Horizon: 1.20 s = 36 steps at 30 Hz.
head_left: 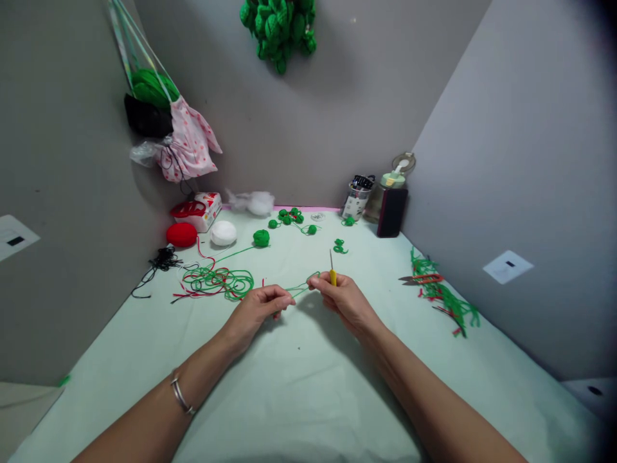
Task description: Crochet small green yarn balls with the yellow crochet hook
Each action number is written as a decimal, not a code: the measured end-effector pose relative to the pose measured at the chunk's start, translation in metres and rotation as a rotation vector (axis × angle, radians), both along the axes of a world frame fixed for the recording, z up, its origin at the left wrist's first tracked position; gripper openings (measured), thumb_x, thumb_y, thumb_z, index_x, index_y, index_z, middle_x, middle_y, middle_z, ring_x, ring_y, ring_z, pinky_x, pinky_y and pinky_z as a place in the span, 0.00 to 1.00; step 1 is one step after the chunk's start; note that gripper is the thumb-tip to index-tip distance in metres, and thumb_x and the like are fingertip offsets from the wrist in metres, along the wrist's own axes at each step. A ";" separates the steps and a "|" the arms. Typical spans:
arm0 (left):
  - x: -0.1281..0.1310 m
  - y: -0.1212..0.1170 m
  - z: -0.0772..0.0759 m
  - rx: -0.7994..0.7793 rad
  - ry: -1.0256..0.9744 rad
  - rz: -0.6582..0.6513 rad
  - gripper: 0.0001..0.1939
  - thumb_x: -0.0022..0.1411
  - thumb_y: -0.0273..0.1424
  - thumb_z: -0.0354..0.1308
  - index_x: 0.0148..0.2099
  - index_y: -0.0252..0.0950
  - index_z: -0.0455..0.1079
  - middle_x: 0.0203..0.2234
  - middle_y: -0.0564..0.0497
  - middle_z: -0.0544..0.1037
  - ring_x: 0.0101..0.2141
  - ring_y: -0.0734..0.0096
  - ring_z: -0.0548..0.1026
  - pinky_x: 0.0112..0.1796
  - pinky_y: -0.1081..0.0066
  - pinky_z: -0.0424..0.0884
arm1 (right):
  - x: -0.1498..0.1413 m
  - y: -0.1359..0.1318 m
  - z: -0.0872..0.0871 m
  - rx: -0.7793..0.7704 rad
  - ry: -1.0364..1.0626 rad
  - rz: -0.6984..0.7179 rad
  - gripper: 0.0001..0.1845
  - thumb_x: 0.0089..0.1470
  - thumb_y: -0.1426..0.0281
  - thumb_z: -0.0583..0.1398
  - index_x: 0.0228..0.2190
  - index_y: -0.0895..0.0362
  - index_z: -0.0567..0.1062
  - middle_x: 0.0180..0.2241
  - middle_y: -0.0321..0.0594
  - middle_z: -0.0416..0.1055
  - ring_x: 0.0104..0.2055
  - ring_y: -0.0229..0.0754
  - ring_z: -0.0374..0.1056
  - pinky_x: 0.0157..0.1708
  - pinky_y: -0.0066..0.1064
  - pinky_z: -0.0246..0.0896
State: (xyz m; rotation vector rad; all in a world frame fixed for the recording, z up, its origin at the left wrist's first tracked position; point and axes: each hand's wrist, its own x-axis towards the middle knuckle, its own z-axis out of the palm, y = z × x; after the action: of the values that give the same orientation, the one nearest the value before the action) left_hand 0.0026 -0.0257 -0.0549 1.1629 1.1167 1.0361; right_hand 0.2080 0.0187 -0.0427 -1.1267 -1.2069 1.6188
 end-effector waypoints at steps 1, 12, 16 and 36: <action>0.000 0.000 0.001 0.002 0.003 -0.001 0.16 0.53 0.47 0.71 0.31 0.38 0.80 0.22 0.55 0.71 0.25 0.71 0.64 0.29 0.70 0.60 | 0.000 0.000 0.001 0.009 -0.007 -0.006 0.25 0.39 0.51 0.76 0.24 0.56 0.76 0.14 0.21 0.48 0.18 0.29 0.39 0.21 0.30 0.31; 0.001 -0.001 0.004 0.031 0.007 -0.028 0.14 0.54 0.45 0.70 0.29 0.39 0.78 0.21 0.55 0.71 0.26 0.69 0.65 0.32 0.67 0.61 | -0.001 -0.002 0.000 0.187 -0.104 -0.153 0.21 0.42 0.52 0.75 0.23 0.55 0.78 0.21 0.32 0.66 0.22 0.33 0.46 0.22 0.32 0.37; 0.000 -0.001 0.004 0.038 -0.007 -0.025 0.14 0.54 0.44 0.70 0.29 0.39 0.77 0.23 0.55 0.72 0.26 0.70 0.64 0.32 0.67 0.60 | -0.002 -0.003 0.002 0.167 -0.084 -0.107 0.22 0.39 0.51 0.76 0.22 0.56 0.79 0.18 0.29 0.59 0.21 0.32 0.47 0.22 0.31 0.39; 0.001 -0.002 0.002 -0.089 -0.193 -0.020 0.17 0.50 0.43 0.77 0.29 0.34 0.79 0.23 0.54 0.72 0.26 0.75 0.66 0.29 0.75 0.60 | 0.016 0.010 0.005 0.327 -0.045 -0.224 0.21 0.54 0.50 0.68 0.33 0.56 0.77 0.25 0.32 0.71 0.18 0.29 0.45 0.17 0.27 0.41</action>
State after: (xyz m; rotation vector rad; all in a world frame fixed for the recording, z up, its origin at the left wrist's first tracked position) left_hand 0.0036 -0.0279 -0.0526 0.9794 0.9867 1.0488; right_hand 0.2239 0.0291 -0.0373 -1.0493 -1.2710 1.1842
